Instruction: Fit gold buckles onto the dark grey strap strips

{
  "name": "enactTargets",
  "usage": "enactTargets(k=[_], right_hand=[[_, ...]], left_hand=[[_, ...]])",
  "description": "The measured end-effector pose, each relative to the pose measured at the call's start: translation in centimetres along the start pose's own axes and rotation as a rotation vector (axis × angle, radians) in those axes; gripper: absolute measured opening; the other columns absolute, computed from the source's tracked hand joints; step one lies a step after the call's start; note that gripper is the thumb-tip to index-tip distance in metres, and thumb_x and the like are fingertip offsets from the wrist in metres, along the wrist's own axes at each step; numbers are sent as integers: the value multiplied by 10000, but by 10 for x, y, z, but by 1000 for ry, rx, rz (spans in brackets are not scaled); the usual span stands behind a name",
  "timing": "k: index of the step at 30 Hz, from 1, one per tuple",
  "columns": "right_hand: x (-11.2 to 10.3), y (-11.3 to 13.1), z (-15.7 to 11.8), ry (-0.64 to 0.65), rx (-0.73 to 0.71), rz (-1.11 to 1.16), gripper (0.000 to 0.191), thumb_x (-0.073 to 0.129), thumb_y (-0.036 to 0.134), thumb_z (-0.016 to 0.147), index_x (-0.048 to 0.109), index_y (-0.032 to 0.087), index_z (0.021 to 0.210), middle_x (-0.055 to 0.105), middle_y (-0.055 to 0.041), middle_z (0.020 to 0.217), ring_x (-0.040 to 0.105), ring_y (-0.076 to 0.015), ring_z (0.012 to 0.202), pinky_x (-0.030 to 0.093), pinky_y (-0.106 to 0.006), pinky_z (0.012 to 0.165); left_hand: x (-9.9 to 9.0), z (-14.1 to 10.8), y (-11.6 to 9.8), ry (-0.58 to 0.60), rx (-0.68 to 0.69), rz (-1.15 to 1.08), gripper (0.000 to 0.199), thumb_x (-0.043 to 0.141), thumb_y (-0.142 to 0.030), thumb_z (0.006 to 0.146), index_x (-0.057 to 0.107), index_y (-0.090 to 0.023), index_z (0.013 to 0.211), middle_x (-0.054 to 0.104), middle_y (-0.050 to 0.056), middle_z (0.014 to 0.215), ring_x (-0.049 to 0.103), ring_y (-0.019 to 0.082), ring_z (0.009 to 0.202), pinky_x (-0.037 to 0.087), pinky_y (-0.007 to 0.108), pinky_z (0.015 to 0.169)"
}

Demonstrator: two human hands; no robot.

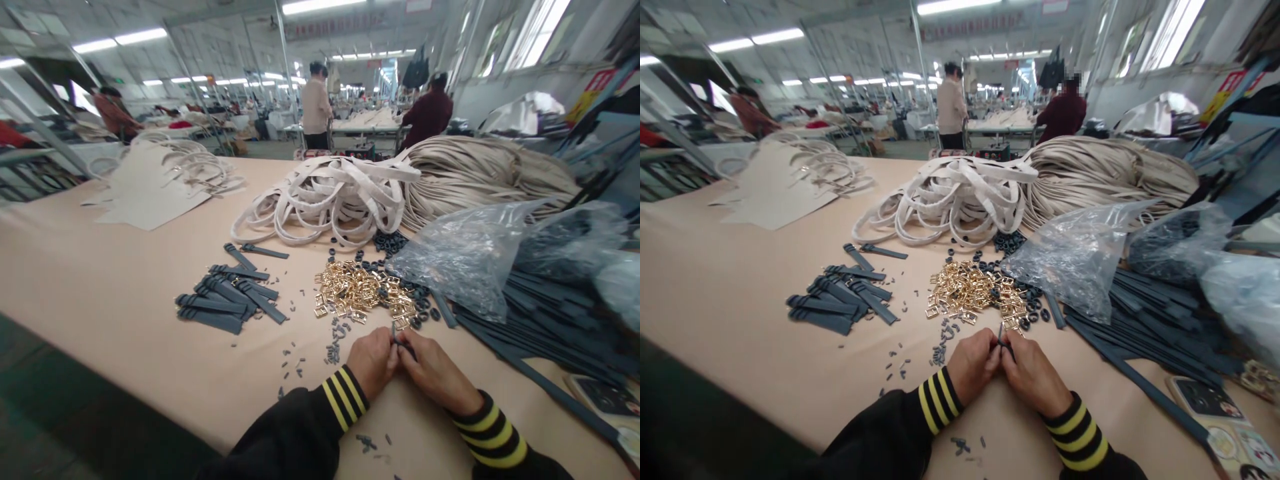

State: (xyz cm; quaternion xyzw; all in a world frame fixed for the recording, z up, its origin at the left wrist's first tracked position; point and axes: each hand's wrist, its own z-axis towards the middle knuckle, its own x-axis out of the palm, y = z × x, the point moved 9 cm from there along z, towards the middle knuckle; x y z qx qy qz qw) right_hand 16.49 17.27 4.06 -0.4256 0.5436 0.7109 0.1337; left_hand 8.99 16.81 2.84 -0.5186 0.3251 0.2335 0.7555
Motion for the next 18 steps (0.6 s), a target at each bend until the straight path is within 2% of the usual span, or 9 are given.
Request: enactTargets(k=[2,5,8,10,12,14,18], right_hand=[[0,-1,2,-15,20,-2,113,356,168,789,452,187,732,563,-16,684,527,-162,648,364,-275,605],[-8,-7,4,-62,98,38,125,365,191,782,477,180,727,564,-17,680,529,-167,661,368,-271,608],[-28,-17,5,-191,165,94,174,371,278,803,509,173,782,565,-19,696,527,-170,670,374,-274,617],[-36,-23,5,-248,182,149,223,369,337,813,519,173,822,550,-8,660,521,-163,631,373,-268,582],[-35,-27,5,-249,184,218,235,367,357,813,515,174,811,516,14,589,506,-146,554,365,-253,524],[-25,-32,5,-217,199,309,227,360,363,813,488,177,786,512,25,561,490,-126,481,357,-238,471],[6,-50,7,-140,276,489,229,309,381,818,422,182,831,589,-15,660,525,-126,454,341,-217,391]], left_hand=[[-1,-1,-2,-14,7,46,127,361,-202,780,474,-145,785,556,53,693,532,172,617,436,296,578],[-11,1,0,-83,48,-19,105,353,-154,773,457,-153,778,526,30,662,510,150,601,437,276,576],[-39,10,-1,-257,161,-61,212,339,-31,716,471,-141,839,530,70,831,508,156,801,448,284,706],[-53,21,-5,-333,242,26,309,338,6,696,484,-137,928,490,102,990,450,179,954,423,331,809],[-53,38,-9,-304,272,172,283,365,-26,731,498,-148,948,467,101,1035,418,193,982,407,365,832],[-44,57,-10,-211,259,313,187,384,-70,764,517,-150,869,484,86,977,426,194,932,414,361,796],[-26,81,0,-77,182,440,192,341,-37,771,501,-143,780,501,69,868,437,182,843,406,329,743]])
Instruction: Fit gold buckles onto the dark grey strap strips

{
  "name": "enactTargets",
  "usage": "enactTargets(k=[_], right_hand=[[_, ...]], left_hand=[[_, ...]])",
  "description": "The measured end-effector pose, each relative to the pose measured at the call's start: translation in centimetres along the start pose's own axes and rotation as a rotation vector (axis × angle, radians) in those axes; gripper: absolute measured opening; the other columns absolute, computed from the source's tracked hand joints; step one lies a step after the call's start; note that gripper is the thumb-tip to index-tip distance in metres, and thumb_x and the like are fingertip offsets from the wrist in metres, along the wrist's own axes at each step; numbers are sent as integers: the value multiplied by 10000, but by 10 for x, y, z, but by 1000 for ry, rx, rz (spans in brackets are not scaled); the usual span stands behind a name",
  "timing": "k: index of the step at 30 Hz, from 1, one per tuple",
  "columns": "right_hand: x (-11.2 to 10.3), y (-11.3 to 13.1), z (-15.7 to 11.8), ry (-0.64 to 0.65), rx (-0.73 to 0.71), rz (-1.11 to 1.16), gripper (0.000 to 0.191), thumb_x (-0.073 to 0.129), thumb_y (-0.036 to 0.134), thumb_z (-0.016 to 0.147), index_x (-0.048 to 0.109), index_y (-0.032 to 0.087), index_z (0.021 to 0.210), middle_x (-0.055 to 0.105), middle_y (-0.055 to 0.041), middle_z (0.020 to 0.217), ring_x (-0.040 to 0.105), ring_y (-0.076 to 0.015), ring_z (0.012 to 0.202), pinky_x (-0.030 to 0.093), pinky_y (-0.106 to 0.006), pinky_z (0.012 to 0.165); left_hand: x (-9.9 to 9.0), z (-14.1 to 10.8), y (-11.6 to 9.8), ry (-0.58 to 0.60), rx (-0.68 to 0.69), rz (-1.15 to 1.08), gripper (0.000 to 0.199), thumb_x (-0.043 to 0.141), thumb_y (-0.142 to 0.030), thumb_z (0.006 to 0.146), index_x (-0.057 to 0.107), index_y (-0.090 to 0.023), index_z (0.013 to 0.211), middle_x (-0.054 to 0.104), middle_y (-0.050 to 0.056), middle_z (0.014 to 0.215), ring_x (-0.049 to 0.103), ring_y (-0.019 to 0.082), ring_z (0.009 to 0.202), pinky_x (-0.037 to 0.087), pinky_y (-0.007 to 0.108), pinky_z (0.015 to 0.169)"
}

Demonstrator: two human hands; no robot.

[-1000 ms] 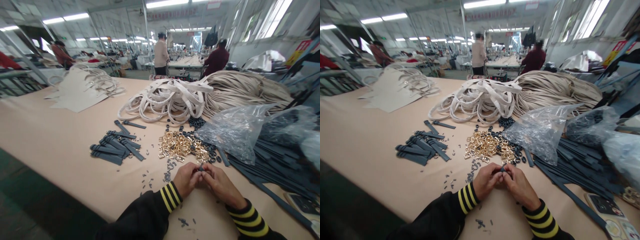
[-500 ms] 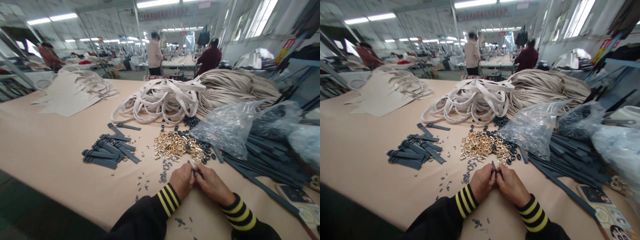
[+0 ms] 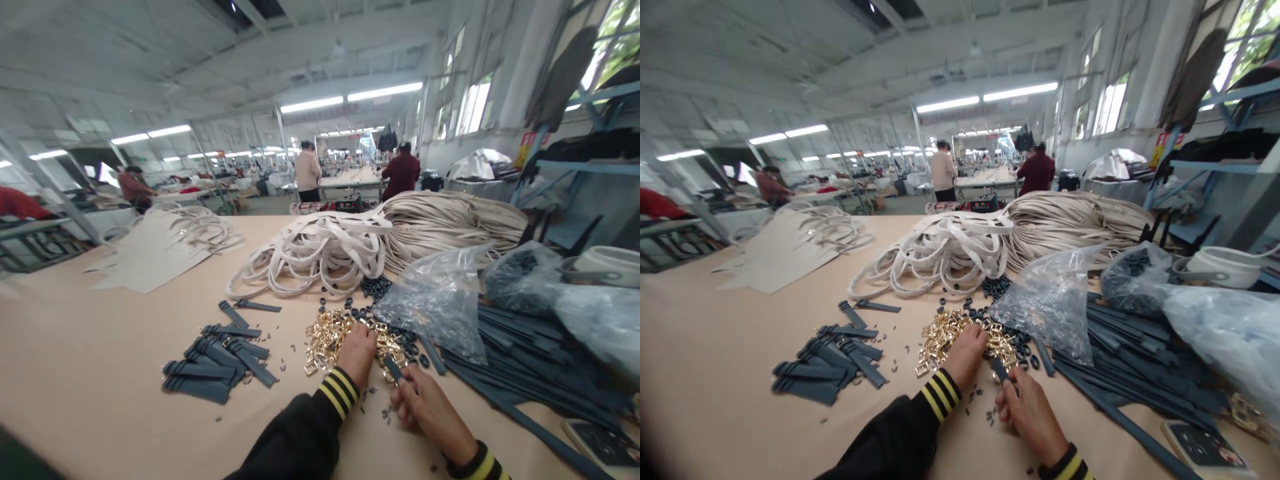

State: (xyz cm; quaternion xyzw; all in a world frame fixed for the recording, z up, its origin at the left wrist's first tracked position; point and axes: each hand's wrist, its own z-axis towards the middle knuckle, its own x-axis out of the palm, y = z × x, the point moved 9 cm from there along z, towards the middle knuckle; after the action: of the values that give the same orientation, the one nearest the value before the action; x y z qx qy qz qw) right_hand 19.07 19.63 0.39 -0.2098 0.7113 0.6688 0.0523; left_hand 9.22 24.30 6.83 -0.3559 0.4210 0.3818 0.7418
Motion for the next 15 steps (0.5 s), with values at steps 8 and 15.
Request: enactTargets(k=[8,15], right_hand=[[-13,19,12,-96,-236,-146,320,310,429,803,510,180,828,611,-67,806,563,-190,754,418,-266,671],[0,25,12,2,-249,-238,362,321,460,809,530,169,756,601,-50,746,538,-179,721,381,-252,652]], left_hand=[[-9,-27,22,-110,-273,-701,163,402,-247,804,501,-142,730,537,38,745,473,141,707,387,266,656],[36,-63,28,-110,-512,-1348,417,559,-553,642,467,-147,627,519,-12,566,448,92,522,357,216,518]])
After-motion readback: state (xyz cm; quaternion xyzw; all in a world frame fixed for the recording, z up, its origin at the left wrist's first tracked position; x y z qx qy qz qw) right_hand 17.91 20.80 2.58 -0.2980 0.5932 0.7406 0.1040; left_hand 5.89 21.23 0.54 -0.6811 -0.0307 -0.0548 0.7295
